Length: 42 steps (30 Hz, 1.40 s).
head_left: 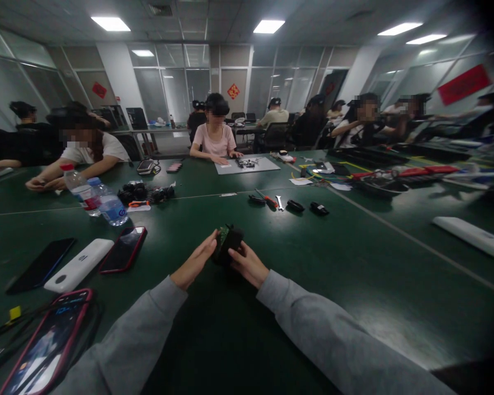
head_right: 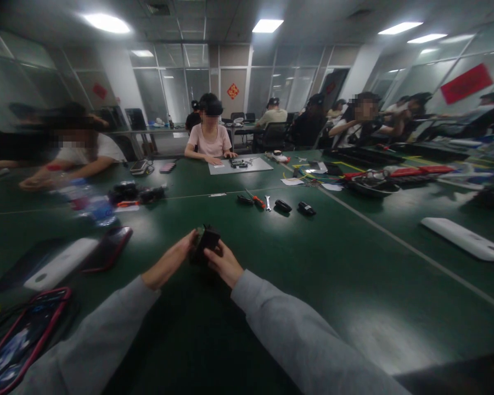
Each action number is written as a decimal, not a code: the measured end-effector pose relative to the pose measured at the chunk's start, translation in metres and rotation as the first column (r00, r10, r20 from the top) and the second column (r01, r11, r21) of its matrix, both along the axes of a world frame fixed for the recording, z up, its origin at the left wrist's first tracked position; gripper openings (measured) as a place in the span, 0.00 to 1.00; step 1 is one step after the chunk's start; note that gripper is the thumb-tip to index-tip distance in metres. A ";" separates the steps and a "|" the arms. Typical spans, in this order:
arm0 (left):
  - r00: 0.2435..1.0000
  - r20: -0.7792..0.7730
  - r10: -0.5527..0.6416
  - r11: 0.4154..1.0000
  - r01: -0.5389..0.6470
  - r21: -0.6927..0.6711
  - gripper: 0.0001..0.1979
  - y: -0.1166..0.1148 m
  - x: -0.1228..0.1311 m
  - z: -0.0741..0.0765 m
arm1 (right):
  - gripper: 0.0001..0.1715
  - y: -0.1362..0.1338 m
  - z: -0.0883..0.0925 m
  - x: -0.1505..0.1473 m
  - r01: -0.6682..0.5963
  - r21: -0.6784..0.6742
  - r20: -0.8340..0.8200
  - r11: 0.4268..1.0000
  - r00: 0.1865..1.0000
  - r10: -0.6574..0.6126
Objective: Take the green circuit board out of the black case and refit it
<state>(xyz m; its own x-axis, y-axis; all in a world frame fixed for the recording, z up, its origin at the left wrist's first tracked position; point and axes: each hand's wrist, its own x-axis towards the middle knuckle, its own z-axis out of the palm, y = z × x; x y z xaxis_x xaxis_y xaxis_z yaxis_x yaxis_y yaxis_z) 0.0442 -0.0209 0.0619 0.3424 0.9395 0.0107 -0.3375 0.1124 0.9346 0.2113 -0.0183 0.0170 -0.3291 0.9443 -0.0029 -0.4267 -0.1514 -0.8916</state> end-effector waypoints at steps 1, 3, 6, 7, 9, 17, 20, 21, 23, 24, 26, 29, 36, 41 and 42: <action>0.997 -0.069 0.019 0.999 -0.015 0.051 0.23 0.000 -0.002 0.004 | 0.30 0.002 0.000 0.002 -0.027 -0.082 -0.076 0.996 0.997 0.020; 0.991 -0.136 0.021 0.993 -0.005 0.115 0.24 0.002 -0.004 0.009 | 0.26 0.003 0.000 0.005 -0.086 -0.188 -0.203 0.978 0.978 0.047; 0.982 -0.182 0.055 0.988 -0.027 0.154 0.27 0.005 -0.005 0.005 | 0.24 0.003 0.000 0.007 -0.162 -0.227 -0.293 0.960 0.952 0.092; 0.979 -0.190 0.068 0.986 -0.037 0.164 0.27 0.006 -0.004 0.001 | 0.24 0.003 0.000 0.007 -0.184 -0.227 -0.300 0.956 0.947 0.111; 0.980 -0.187 0.072 0.983 -0.038 0.181 0.28 0.008 -0.003 -0.005 | 0.25 0.002 -0.001 0.006 -0.223 -0.225 -0.296 0.948 0.943 0.152; 0.994 -0.076 0.079 0.993 -0.072 0.096 0.34 0.003 0.001 -0.008 | 0.30 0.001 0.002 0.007 -0.251 -0.215 -0.089 0.944 0.967 0.237; 0.998 -0.057 0.041 0.996 -0.037 0.084 0.33 -0.001 0.003 -0.006 | 0.29 0.000 0.000 0.007 -0.267 -0.227 -0.097 0.937 0.963 0.251; 0.998 -0.053 0.039 0.996 -0.035 0.081 0.33 -0.002 0.004 -0.007 | 0.28 0.000 0.000 0.006 -0.270 -0.245 -0.105 0.931 0.962 0.251; 0.997 -0.055 0.055 0.996 -0.051 0.070 0.32 -0.002 0.004 -0.009 | 0.28 0.001 -0.002 0.006 -0.270 -0.291 -0.120 0.918 0.962 0.245; 0.996 -0.060 0.071 0.996 -0.067 0.065 0.31 -0.002 0.004 -0.011 | 0.27 0.001 -0.003 0.005 -0.270 -0.317 -0.128 0.909 0.962 0.241; 0.992 -0.076 0.100 0.994 -0.096 0.051 0.30 -0.001 0.004 -0.017 | 0.27 0.001 -0.003 0.005 -0.268 -0.369 -0.148 0.890 0.962 0.228; 0.987 -0.100 0.128 0.992 -0.127 0.025 0.29 0.001 0.005 -0.024 | 0.27 -0.002 -0.001 0.005 -0.268 -0.372 -0.168 0.889 0.961 0.219; 0.981 -0.087 0.173 0.985 -0.171 0.031 0.31 0.002 0.005 -0.031 | 0.28 -0.007 0.009 0.004 -0.246 -0.269 -0.158 0.931 0.965 0.209; 0.985 0.028 0.171 0.981 -0.167 -0.094 0.32 0.000 0.008 -0.038 | 0.27 -0.006 0.007 0.004 -0.146 -0.334 -0.163 0.931 0.982 0.096; 0.984 0.045 0.174 0.976 -0.167 -0.139 0.32 0.000 0.009 -0.041 | 0.27 -0.004 0.006 0.003 -0.114 -0.335 -0.169 0.935 0.984 0.059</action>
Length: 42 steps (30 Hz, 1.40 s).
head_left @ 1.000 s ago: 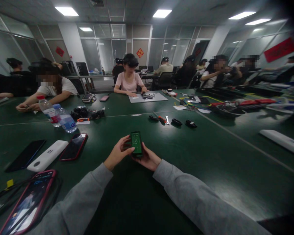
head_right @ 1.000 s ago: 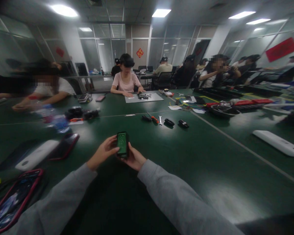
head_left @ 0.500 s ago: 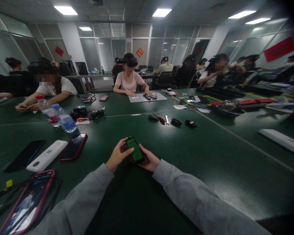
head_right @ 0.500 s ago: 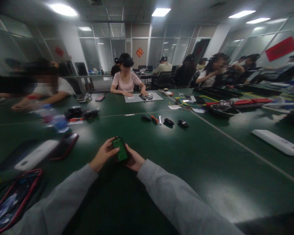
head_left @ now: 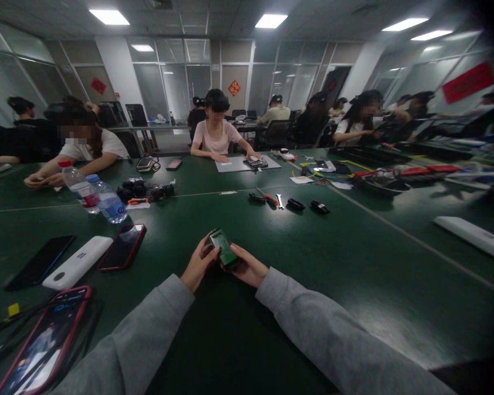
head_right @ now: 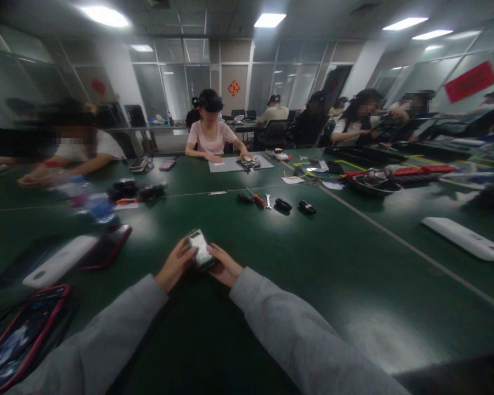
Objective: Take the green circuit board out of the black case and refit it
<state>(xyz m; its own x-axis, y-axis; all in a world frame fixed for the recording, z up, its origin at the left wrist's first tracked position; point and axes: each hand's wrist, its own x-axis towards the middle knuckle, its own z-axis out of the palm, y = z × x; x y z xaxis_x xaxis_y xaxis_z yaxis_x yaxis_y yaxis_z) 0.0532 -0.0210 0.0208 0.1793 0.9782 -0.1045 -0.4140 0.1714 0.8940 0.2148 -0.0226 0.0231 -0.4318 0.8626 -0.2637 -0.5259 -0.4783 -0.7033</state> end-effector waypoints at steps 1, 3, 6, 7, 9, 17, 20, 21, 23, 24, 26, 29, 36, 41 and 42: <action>1.000 0.022 -0.001 0.999 0.002 -0.034 0.31 0.000 0.001 -0.003 | 0.27 0.001 -0.001 0.000 0.031 0.008 -0.003 0.999 1.000 -0.031; 0.998 0.062 -0.011 0.998 0.015 -0.062 0.29 0.000 0.001 -0.007 | 0.28 0.005 -0.004 0.000 0.061 0.048 0.000 0.997 0.998 -0.061; 0.995 0.099 -0.028 0.998 0.032 -0.044 0.27 0.001 0.001 -0.009 | 0.29 0.008 -0.007 0.000 0.073 0.113 0.032 0.991 0.996 -0.077; 0.994 0.103 -0.031 0.999 0.036 -0.041 0.26 0.001 0.001 -0.009 | 0.29 0.008 -0.008 0.000 0.082 0.135 0.050 0.987 0.995 -0.090; 0.993 0.110 -0.035 0.998 0.039 -0.039 0.25 0.000 0.001 -0.009 | 0.29 0.008 -0.009 -0.001 0.097 0.197 0.099 0.976 0.988 -0.118; 0.995 0.097 -0.023 0.996 0.031 -0.078 0.27 -0.001 0.001 -0.010 | 0.39 0.009 -0.018 -0.006 0.131 0.513 0.429 0.848 0.816 -0.386; 0.996 0.075 -0.042 0.997 0.047 -0.060 0.28 -0.002 0.001 -0.009 | 0.40 0.006 -0.019 -0.009 0.032 0.672 0.498 0.739 0.720 -0.484; 0.996 0.066 -0.058 0.998 0.060 -0.035 0.29 -0.002 0.002 -0.008 | 0.39 0.004 -0.017 -0.010 -0.012 0.719 0.505 0.694 0.696 -0.511; 0.997 0.037 -0.070 0.997 0.069 0.018 0.28 -0.003 0.002 -0.007 | 0.38 -0.001 -0.013 -0.013 -0.094 0.788 0.512 0.608 0.649 -0.563; 0.998 0.020 -0.067 0.997 0.066 0.036 0.28 -0.004 0.002 -0.007 | 0.38 -0.004 -0.011 -0.014 -0.127 0.811 0.513 0.571 0.625 -0.589; 0.999 -0.014 -0.049 0.997 0.050 0.054 0.27 -0.004 0.002 -0.006 | 0.37 -0.008 -0.007 -0.015 -0.173 0.838 0.513 0.518 0.577 -0.636; 0.999 -0.027 -0.045 0.998 0.046 0.051 0.26 -0.005 0.001 -0.004 | 0.38 -0.011 -0.003 -0.015 -0.205 0.848 0.516 0.488 0.527 -0.675; 1.000 0.013 0.015 1.000 -0.014 -0.028 0.25 -0.004 0.000 -0.005 | 0.40 -0.006 -0.002 -0.010 -0.155 0.838 0.513 0.523 0.550 -0.659; 0.999 0.046 0.025 0.999 -0.024 -0.022 0.23 -0.002 0.000 -0.006 | 0.40 0.003 -0.003 0.000 -0.041 0.797 0.517 0.602 0.563 -0.645; 0.998 0.050 0.028 0.999 -0.027 -0.020 0.23 -0.002 0.000 -0.006 | 0.39 0.006 -0.003 0.002 -0.022 0.790 0.514 0.613 0.568 -0.643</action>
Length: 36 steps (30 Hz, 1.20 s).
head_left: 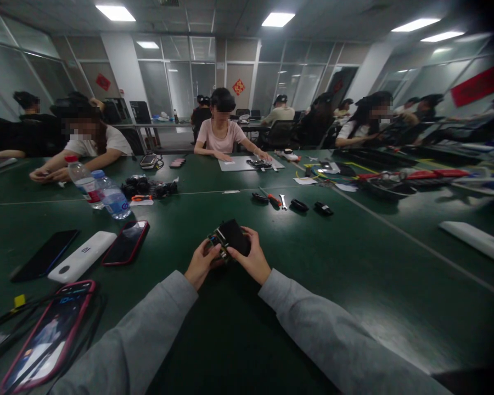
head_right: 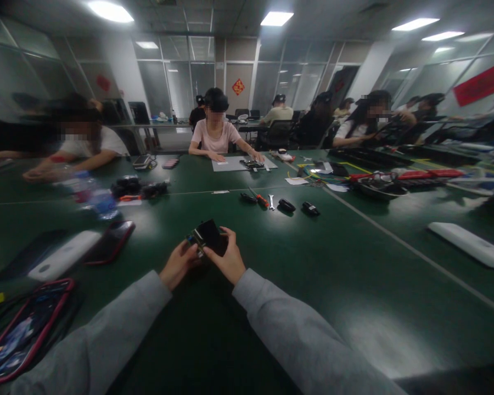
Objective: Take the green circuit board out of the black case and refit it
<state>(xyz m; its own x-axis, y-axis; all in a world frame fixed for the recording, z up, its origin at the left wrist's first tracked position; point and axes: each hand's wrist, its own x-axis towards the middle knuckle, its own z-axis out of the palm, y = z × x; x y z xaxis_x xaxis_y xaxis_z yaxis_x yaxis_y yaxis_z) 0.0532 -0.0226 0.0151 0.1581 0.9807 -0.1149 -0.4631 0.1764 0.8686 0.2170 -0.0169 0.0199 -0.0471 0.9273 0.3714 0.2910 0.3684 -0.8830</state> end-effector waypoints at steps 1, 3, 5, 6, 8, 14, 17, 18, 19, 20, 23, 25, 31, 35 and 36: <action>1.000 0.005 0.002 1.000 -0.002 0.003 0.23 0.000 0.000 0.000 | 0.38 0.002 0.000 0.003 0.008 -0.007 -0.012 1.000 1.000 -0.008; 1.000 0.017 0.015 1.000 -0.015 -0.004 0.22 0.001 0.000 0.001 | 0.35 0.007 0.001 0.008 0.042 -0.006 -0.018 0.999 0.999 -0.042; 0.999 0.029 0.033 0.999 -0.033 -0.030 0.22 0.002 -0.001 0.001 | 0.33 0.012 0.001 0.014 0.083 -0.013 0.005 0.996 0.997 -0.083; 0.998 0.037 0.041 0.998 -0.040 -0.047 0.22 0.003 -0.001 0.001 | 0.32 0.014 0.001 0.017 0.100 -0.022 0.022 0.995 0.995 -0.099; 0.997 0.060 0.042 0.997 -0.038 -0.071 0.22 0.004 -0.003 0.000 | 0.30 0.019 0.000 0.023 0.125 -0.047 0.064 0.991 0.990 -0.122; 0.993 0.115 -0.022 0.995 0.032 -0.094 0.22 0.008 -0.008 -0.003 | 0.26 0.032 -0.009 0.036 0.150 -0.137 0.106 0.979 0.985 -0.136; 0.991 0.129 -0.045 0.994 0.058 -0.096 0.21 0.009 -0.008 -0.001 | 0.24 0.037 -0.013 0.040 0.139 -0.175 0.103 0.975 0.987 -0.123; 0.990 0.133 -0.050 0.993 0.064 -0.098 0.21 0.008 -0.008 0.000 | 0.23 0.038 -0.014 0.041 0.147 -0.176 0.115 0.973 0.985 -0.128; 0.989 0.135 -0.053 0.993 0.067 -0.100 0.21 0.008 -0.008 0.000 | 0.23 0.039 -0.015 0.043 0.158 -0.171 0.131 0.972 0.982 -0.137; 0.989 0.136 -0.054 0.992 0.069 -0.103 0.20 0.008 -0.008 0.002 | 0.23 0.040 -0.015 0.044 0.171 -0.163 0.144 0.972 0.978 -0.148; 0.990 0.130 -0.055 0.990 0.070 -0.118 0.20 0.008 -0.007 0.005 | 0.22 0.042 -0.015 0.049 0.184 -0.146 0.178 0.972 0.971 -0.157; 0.991 0.123 -0.055 0.989 0.072 -0.132 0.20 0.008 -0.007 0.006 | 0.22 0.043 -0.015 0.051 0.184 -0.135 0.199 0.974 0.968 -0.155; 0.989 0.138 -0.048 0.987 0.068 -0.143 0.21 0.007 -0.008 0.008 | 0.20 0.050 -0.023 0.057 0.201 -0.061 0.223 0.978 0.958 -0.183; 0.991 0.130 -0.036 0.984 0.057 -0.166 0.22 0.007 -0.007 0.010 | 0.20 0.051 -0.021 0.059 0.252 0.005 0.194 0.968 0.949 -0.248; 0.991 0.129 -0.040 0.986 0.061 -0.157 0.22 0.007 -0.007 0.010 | 0.20 0.049 -0.017 0.058 0.277 0.033 0.186 0.960 0.942 -0.278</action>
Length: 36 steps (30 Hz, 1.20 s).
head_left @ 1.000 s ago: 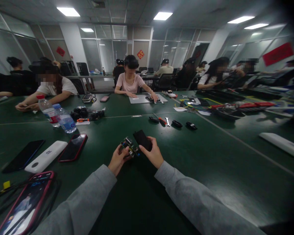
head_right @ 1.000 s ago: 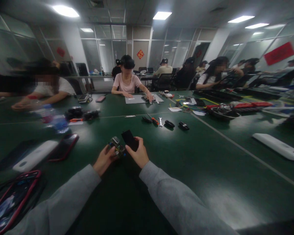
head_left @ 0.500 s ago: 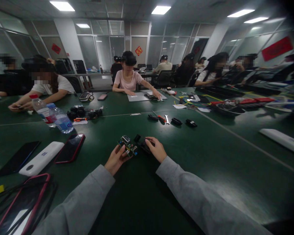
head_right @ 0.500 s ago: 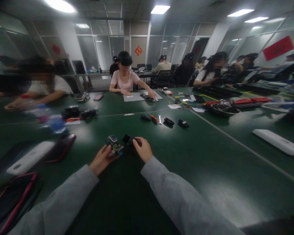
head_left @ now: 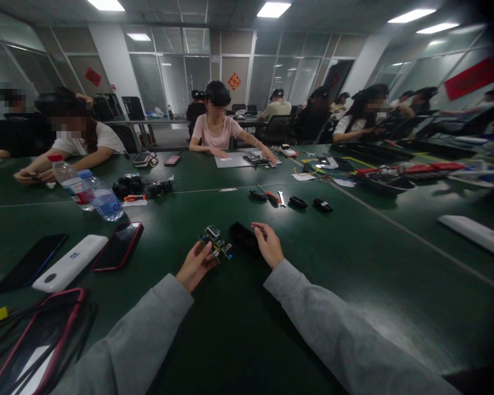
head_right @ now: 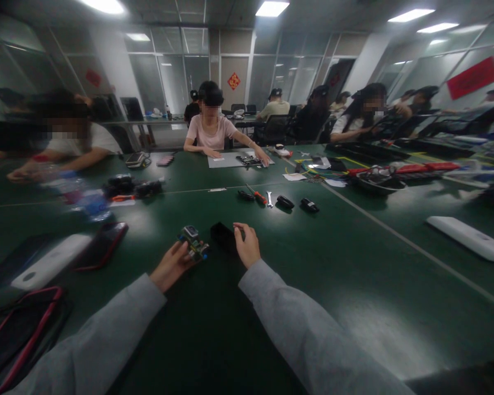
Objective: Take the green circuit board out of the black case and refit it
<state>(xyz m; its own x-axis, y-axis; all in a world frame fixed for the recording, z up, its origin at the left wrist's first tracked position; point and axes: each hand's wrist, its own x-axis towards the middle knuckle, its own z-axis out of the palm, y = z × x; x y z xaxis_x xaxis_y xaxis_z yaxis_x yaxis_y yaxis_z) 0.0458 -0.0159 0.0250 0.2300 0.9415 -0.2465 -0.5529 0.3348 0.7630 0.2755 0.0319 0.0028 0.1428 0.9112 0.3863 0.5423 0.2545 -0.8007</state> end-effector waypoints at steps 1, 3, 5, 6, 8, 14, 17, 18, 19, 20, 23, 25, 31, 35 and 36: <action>1.000 -0.001 -0.005 1.000 0.005 0.012 0.22 0.000 0.000 0.000 | 0.19 -0.003 0.005 -0.001 0.026 0.044 0.009 0.999 1.000 -0.026; 1.000 -0.002 -0.016 0.999 0.016 0.033 0.22 0.001 0.000 -0.002 | 0.18 -0.014 0.017 -0.007 0.047 0.170 0.055 0.984 0.997 -0.057; 1.000 -0.002 -0.019 0.999 0.019 0.043 0.22 0.002 -0.001 -0.006 | 0.18 -0.029 0.028 -0.019 -0.012 0.298 0.140 0.954 0.990 -0.031; 1.000 0.001 -0.019 0.999 0.019 0.048 0.22 0.002 -0.001 -0.008 | 0.19 -0.038 0.032 -0.026 -0.074 0.338 0.194 0.938 0.981 0.007; 1.000 0.011 -0.005 0.998 0.005 0.060 0.22 0.003 -0.001 -0.011 | 0.22 -0.053 0.036 -0.043 -0.215 0.348 0.302 0.912 0.947 0.108; 0.998 -0.005 0.059 0.996 -0.058 0.062 0.21 0.004 0.001 -0.014 | 0.34 -0.069 0.025 -0.075 -0.337 0.191 0.405 0.922 0.883 0.239; 0.997 -0.020 0.072 0.996 -0.071 0.060 0.22 0.002 0.002 -0.013 | 0.39 -0.066 0.020 -0.076 -0.315 0.158 0.394 0.936 0.889 0.233; 0.997 -0.025 0.073 0.995 -0.071 0.063 0.22 0.002 0.002 -0.012 | 0.39 -0.065 0.020 -0.076 -0.313 0.155 0.395 0.937 0.889 0.231; 0.997 -0.028 0.069 0.995 -0.067 0.068 0.22 0.001 0.002 -0.012 | 0.38 -0.064 0.019 -0.075 -0.313 0.155 0.394 0.937 0.889 0.232; 0.998 -0.030 0.059 0.995 -0.057 0.076 0.23 0.000 0.003 -0.012 | 0.37 -0.063 0.019 -0.074 -0.314 0.157 0.388 0.936 0.891 0.234; 1.000 -0.019 0.008 0.994 -0.006 0.105 0.24 -0.001 0.002 -0.011 | 0.35 -0.061 0.020 -0.072 -0.320 0.159 0.320 0.934 0.912 0.258; 0.999 -0.007 -0.032 0.993 0.033 0.109 0.24 -0.001 0.002 -0.010 | 0.33 -0.061 0.022 -0.069 -0.314 0.154 0.217 0.937 0.936 0.278; 0.999 -0.031 -0.032 0.992 0.036 0.123 0.20 0.004 0.001 -0.016 | 0.25 -0.057 0.036 -0.061 -0.435 -0.079 -0.503 0.897 0.794 0.341; 0.999 -0.026 0.020 0.990 -0.016 0.139 0.21 0.005 0.001 -0.020 | 0.24 -0.057 0.038 -0.063 -0.621 -0.161 -0.800 0.767 0.538 0.267; 1.000 -0.021 0.012 0.990 -0.009 0.141 0.23 0.004 0.001 -0.020 | 0.24 -0.058 0.037 -0.064 -0.652 -0.173 -0.829 0.738 0.502 0.248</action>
